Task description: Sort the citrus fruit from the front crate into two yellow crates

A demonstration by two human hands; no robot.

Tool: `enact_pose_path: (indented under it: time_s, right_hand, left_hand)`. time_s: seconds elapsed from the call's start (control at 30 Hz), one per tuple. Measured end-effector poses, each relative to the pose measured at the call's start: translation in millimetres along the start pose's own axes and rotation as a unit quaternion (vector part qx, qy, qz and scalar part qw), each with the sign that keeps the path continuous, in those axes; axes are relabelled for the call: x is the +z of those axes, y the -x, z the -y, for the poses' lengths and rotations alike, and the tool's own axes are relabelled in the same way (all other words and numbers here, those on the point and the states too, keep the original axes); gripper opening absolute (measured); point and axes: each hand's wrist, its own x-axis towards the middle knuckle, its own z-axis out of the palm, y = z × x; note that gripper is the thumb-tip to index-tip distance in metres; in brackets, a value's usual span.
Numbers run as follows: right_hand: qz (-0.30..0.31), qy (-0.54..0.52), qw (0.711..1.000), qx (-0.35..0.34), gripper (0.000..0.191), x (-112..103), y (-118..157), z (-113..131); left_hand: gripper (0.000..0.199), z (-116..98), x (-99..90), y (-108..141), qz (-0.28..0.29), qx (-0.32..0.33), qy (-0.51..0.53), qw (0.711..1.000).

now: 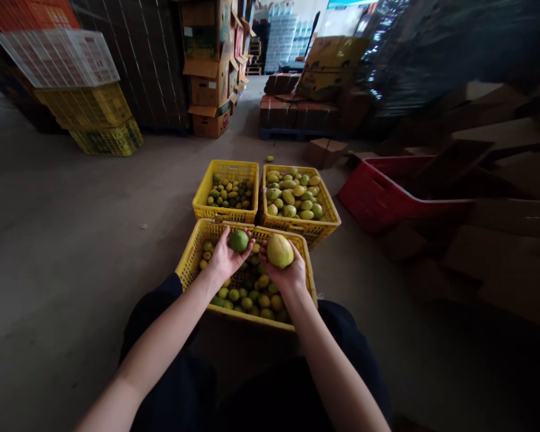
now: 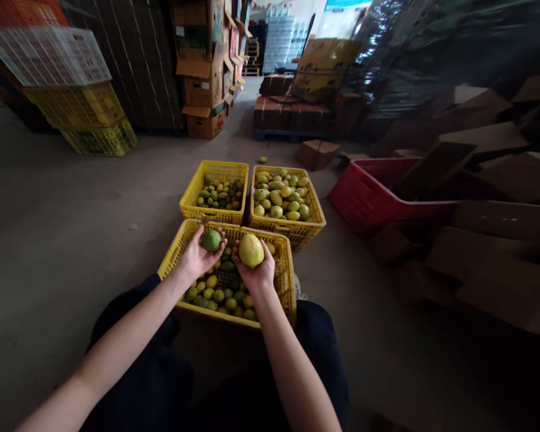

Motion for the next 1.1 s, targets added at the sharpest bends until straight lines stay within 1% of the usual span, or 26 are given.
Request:
enact_pose_path:
  time_s: [0.1,0.17,0.27,0.37,0.43,0.5,0.57,0.63,0.7,0.8,0.93,1.0,1.1]
  right_hand:
    - [0.014,0.034,0.999,-0.015,0.035,-1,-4,-3]
    - [0.004,0.053,0.998,-0.025,0.033,-2,-7,-4]
    - [-0.020,0.051,0.998,-0.043,0.024,-4,-9,-6]
    - [-0.004,0.023,0.999,-0.047,0.018,-4,-5,-5]
    - [0.005,0.011,0.999,-0.042,0.010,-3,-1,-4]
    - [0.003,0.013,0.999,-0.031,0.006,-1,2,-2]
    - [0.007,0.024,1.000,-0.010,0.011,-1,3,-1]
    - [0.018,0.035,0.999,0.013,0.023,-1,1,-1]
    - [0.019,0.036,0.999,0.024,0.028,-3,-2,-3]
    - [0.020,0.032,0.999,0.023,0.025,-6,-8,-5]
    - [0.047,0.032,0.998,-0.005,0.019,-10,-11,-7]
    - [0.067,0.029,0.997,-0.014,0.017,-10,-10,-6]
    - [0.073,0.027,0.997,0.003,0.016,-10,-6,-4]
  left_hand:
    - [0.019,-3,4.5,4,0.001,0.010,-0.005,1.000]
    - [0.017,-5,5.9,6,0.009,0.003,-0.012,1.000]
    - [0.034,-6,4.3,6,0.020,-0.012,-0.030,0.999]
    - [0.052,-5,0.5,4,0.029,-0.011,-0.059,0.998]
    - [0.056,-5,-1.3,2,0.042,-0.011,-0.075,0.996]
    - [0.056,-4,-1.7,0,0.047,-0.008,-0.078,0.996]
    - [0.052,-3,-1.1,-1,0.031,-0.001,-0.071,0.997]
    - [0.044,-3,-0.3,-3,-0.008,0.000,-0.067,0.998]
    - [0.033,-3,0.1,-4,-0.040,-0.007,-0.061,0.997]
    - [0.021,-5,0.0,-5,-0.059,-0.012,-0.047,0.997]
    - [0.014,-7,0.6,-6,-0.081,0.004,-0.041,0.996]
    - [0.014,-9,1.0,-6,-0.083,0.002,-0.031,0.996]
    - [0.023,-12,0.4,-5,-0.087,-0.015,-0.011,0.996]
